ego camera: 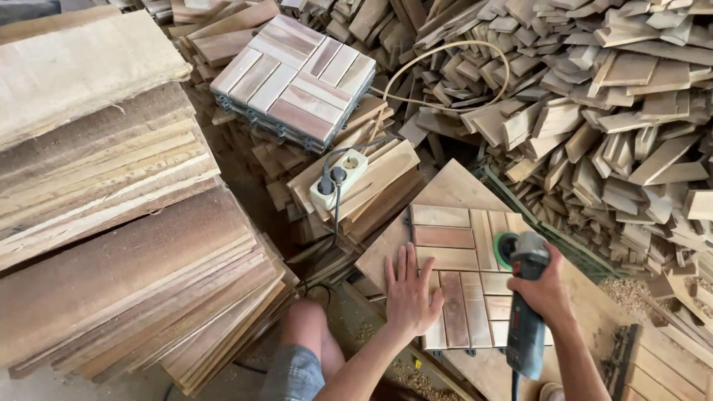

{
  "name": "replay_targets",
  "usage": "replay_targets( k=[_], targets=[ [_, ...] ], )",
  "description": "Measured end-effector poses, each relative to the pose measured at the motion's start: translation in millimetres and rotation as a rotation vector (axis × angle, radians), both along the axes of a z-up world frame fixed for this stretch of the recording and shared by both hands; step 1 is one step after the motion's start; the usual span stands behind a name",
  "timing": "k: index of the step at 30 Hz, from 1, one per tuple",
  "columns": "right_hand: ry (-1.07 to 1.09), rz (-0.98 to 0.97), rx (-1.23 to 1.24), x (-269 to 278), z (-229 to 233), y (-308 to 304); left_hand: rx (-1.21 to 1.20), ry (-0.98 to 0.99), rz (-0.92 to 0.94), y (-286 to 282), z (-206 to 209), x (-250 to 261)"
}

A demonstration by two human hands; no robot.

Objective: The person uses a handheld electric sander to smooth the surface of a wooden block composed of multiple smaller pieces. The person moves the sander across the wood in a consistent pattern while holding the block steady with the other hand.

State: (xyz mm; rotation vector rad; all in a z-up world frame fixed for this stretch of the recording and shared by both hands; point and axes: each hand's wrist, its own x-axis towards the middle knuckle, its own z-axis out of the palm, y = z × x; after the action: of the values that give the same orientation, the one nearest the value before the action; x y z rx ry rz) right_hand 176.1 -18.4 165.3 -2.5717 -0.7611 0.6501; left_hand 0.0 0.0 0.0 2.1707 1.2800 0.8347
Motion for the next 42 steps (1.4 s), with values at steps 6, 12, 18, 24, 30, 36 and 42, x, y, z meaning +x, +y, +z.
replay_targets(
  k=[6, 12, 18, 24, 30, 36, 42],
  targets=[
    [0.025, 0.221, -0.017, -44, -2, 49, 0.005, -0.012, 0.011, 1, 0, 0],
    [0.014, 0.453, -0.002, -77, -13, 78, 0.017, 0.027, 0.026, 0, -8, 2],
    [0.044, 0.476, -0.039, -84, -6, 82, 0.051, -0.028, 0.035, 1, -6, 0],
    [-0.040, 0.352, -0.021, -39, -19, 69, 0.100, -0.033, 0.054, 0, -10, 3],
    [0.018, 0.117, 0.038, 23, -12, 52, 0.081, 0.035, 0.062, 0, -15, 9],
    [-0.255, -0.020, -0.086, 96, -70, 50, 0.057, -0.023, 0.053, 0, -5, 8],
    [-0.350, 0.111, -0.105, 63, -80, 64, 0.061, 0.012, 0.047, -1, -6, 12]
  ],
)
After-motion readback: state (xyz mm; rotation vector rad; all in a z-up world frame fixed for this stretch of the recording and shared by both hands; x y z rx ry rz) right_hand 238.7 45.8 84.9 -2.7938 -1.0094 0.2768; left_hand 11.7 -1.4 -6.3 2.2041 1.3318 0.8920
